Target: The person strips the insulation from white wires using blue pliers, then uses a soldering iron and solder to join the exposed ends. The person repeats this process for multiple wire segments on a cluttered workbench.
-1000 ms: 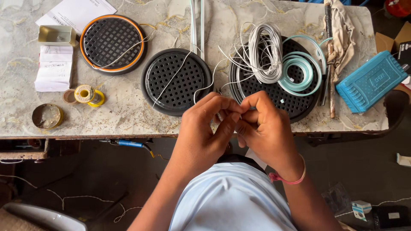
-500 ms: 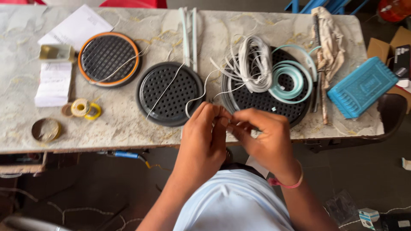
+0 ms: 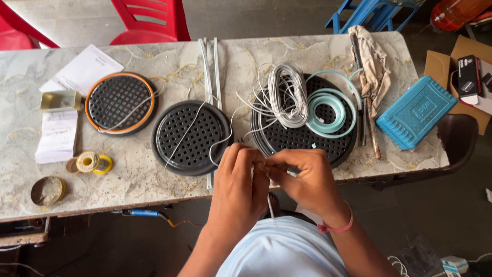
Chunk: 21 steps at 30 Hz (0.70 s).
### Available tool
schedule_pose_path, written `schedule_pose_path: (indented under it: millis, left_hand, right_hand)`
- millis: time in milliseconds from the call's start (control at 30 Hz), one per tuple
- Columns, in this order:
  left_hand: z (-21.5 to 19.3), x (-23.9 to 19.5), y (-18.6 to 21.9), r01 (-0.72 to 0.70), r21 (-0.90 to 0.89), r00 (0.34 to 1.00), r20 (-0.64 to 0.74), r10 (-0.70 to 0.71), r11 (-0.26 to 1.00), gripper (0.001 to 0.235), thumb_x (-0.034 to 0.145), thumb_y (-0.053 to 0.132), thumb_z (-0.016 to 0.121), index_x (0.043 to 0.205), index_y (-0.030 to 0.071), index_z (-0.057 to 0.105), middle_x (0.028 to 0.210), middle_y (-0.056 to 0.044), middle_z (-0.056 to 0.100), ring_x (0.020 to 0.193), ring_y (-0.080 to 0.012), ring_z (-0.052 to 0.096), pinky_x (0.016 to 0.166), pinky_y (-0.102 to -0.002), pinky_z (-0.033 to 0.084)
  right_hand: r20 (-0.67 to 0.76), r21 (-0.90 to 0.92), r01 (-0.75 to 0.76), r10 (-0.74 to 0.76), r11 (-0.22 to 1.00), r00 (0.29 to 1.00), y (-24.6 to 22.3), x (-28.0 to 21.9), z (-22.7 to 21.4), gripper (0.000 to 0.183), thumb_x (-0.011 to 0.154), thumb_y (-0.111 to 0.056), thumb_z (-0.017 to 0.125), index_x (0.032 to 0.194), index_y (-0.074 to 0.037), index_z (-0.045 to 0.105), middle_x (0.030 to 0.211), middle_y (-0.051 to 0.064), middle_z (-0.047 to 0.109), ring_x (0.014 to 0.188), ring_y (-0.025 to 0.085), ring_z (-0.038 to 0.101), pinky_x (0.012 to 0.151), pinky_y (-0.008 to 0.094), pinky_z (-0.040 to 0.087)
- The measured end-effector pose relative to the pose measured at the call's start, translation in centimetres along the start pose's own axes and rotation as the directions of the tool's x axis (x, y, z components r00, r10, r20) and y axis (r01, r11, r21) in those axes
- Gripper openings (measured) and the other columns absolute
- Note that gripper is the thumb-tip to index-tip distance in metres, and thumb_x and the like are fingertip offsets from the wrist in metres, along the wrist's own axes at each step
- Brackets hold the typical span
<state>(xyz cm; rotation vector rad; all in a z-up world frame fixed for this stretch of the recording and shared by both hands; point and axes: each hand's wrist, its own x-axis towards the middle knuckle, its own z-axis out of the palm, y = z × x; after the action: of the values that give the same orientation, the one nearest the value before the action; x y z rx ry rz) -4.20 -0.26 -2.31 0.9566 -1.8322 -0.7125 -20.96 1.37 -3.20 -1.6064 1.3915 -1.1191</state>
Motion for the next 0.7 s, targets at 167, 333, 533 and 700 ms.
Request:
schedule_pose_path:
  millis: [167, 333, 533, 700]
  left_hand:
    - [0.7, 0.0, -0.6, 0.024, 0.035, 1.000, -0.008, -0.024, 0.999, 0.013, 0.088, -0.003, 0.061, 0.099, -0.001, 0.055, 0.095, -0.018, 0.058, 0.088, -0.0388, 0.059, 0.075, -0.047, 0.048]
    - [0.9, 0.0, -0.8, 0.016, 0.096, 1.000, -0.015, -0.015, 0.995, 0.010, 0.088, -0.003, 0.061, 0.097, 0.000, 0.058, 0.091, -0.017, 0.059, 0.086, -0.0380, 0.059, 0.076, -0.047, 0.048]
    - [0.5, 0.2, -1.0, 0.058, 0.092, 0.998, 0.002, -0.058, 0.994, 0.007, 0.089, -0.001, 0.064, 0.095, 0.000, 0.059, 0.088, -0.016, 0.062, 0.084, -0.0373, 0.061, 0.075, -0.046, 0.049]
    - [0.4, 0.1, -1.2, 0.101, 0.038, 0.995, 0.017, -0.102, 0.994, 0.006, 0.089, -0.003, 0.062, 0.094, 0.000, 0.061, 0.086, -0.016, 0.062, 0.080, -0.0368, 0.062, 0.070, -0.044, 0.050]
  right_hand:
    - [-0.044, -0.013, 0.051, -0.052, 0.999, 0.998, 0.0, 0.4, 0.4, 0.022, 0.083, 0.000, 0.078, 0.105, 0.001, 0.075, 0.086, 0.007, 0.079, 0.075, 0.010, 0.074, 0.065, 0.025, 0.059]
    - [-0.069, -0.026, 0.169, -0.170, 0.985, 0.983, -0.4, 0.4, 0.4, 0.021, 0.086, 0.003, 0.075, 0.106, 0.000, 0.071, 0.094, 0.007, 0.076, 0.084, 0.013, 0.078, 0.073, 0.025, 0.064]
    - [-0.063, -0.041, 0.194, -0.196, 0.980, 0.979, 0.0, 0.8, 0.4, 0.015, 0.085, 0.003, 0.076, 0.098, -0.001, 0.071, 0.090, 0.006, 0.076, 0.082, 0.012, 0.078, 0.072, 0.024, 0.063]
    - [-0.044, 0.003, 0.144, -0.144, 0.990, 0.989, 0.3, 0.8, 0.4, 0.012, 0.082, 0.006, 0.074, 0.092, 0.000, 0.071, 0.086, 0.005, 0.075, 0.078, 0.010, 0.076, 0.070, 0.023, 0.061]
